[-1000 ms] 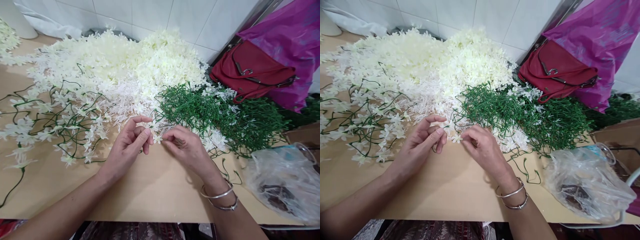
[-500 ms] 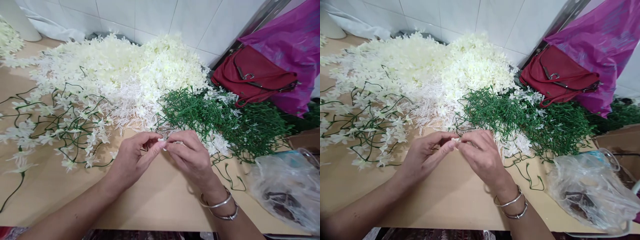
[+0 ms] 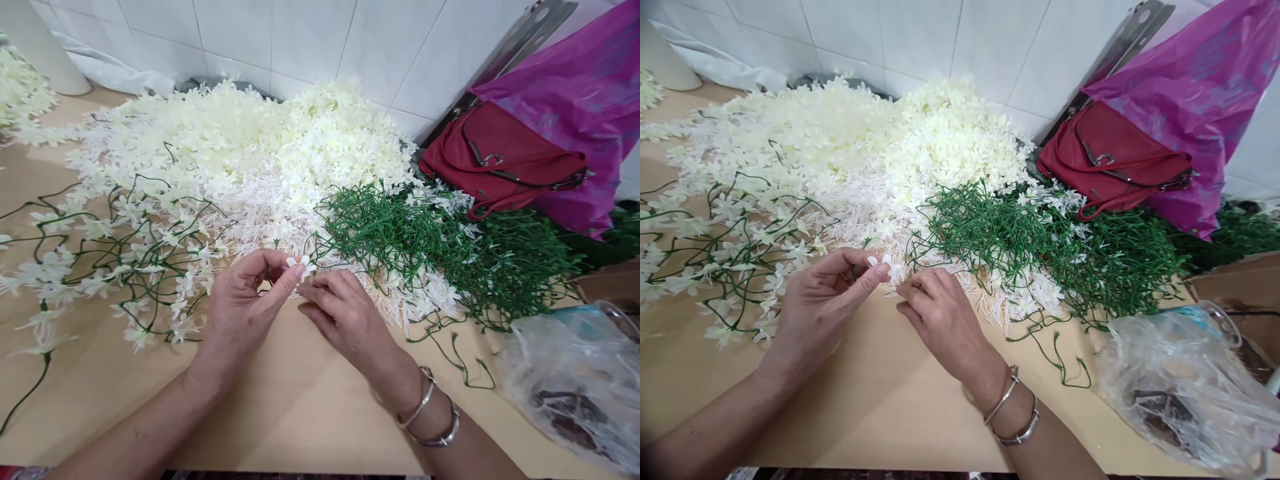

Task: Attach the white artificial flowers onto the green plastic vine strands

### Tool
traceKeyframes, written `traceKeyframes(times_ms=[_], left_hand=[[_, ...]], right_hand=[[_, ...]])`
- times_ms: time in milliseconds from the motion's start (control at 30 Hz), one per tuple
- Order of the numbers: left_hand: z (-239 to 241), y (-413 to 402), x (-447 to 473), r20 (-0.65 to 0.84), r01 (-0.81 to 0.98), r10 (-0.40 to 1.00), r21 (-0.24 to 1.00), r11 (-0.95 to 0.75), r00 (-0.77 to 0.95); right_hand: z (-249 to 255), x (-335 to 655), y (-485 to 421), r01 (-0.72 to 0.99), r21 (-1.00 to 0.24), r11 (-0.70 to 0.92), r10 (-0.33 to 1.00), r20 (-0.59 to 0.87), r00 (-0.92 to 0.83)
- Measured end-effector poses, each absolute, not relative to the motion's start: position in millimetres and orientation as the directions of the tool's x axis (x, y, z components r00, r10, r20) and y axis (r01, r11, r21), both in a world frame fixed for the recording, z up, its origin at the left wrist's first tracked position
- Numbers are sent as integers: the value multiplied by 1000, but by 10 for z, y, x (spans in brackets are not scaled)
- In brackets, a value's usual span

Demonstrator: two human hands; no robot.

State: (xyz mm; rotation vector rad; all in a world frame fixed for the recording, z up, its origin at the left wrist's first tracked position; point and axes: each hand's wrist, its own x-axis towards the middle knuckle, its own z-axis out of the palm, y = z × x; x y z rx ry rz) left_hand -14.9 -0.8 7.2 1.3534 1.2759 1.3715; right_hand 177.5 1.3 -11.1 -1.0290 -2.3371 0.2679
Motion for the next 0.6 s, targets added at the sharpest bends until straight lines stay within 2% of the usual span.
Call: traceKeyframes(times_ms=[133,367,467,600], left_hand=[[57,6,-116,174,149,980,976,-160,-92],[35,10,-101,158,123,983,982,-146,-97],[28,37,-107,125,102,985,988,-112,-123],[34,67,-106,63,76,985,996,-51,-163]], right_hand=[[-159,1756,13,616,-385,687,724,429,-540],[-168,1719,7,639,-320,700,705,450,-548],[-133,1780,29,657,-400,639,754,492,-434],[-62,1865,35,560,-614,556,817,529,-231]])
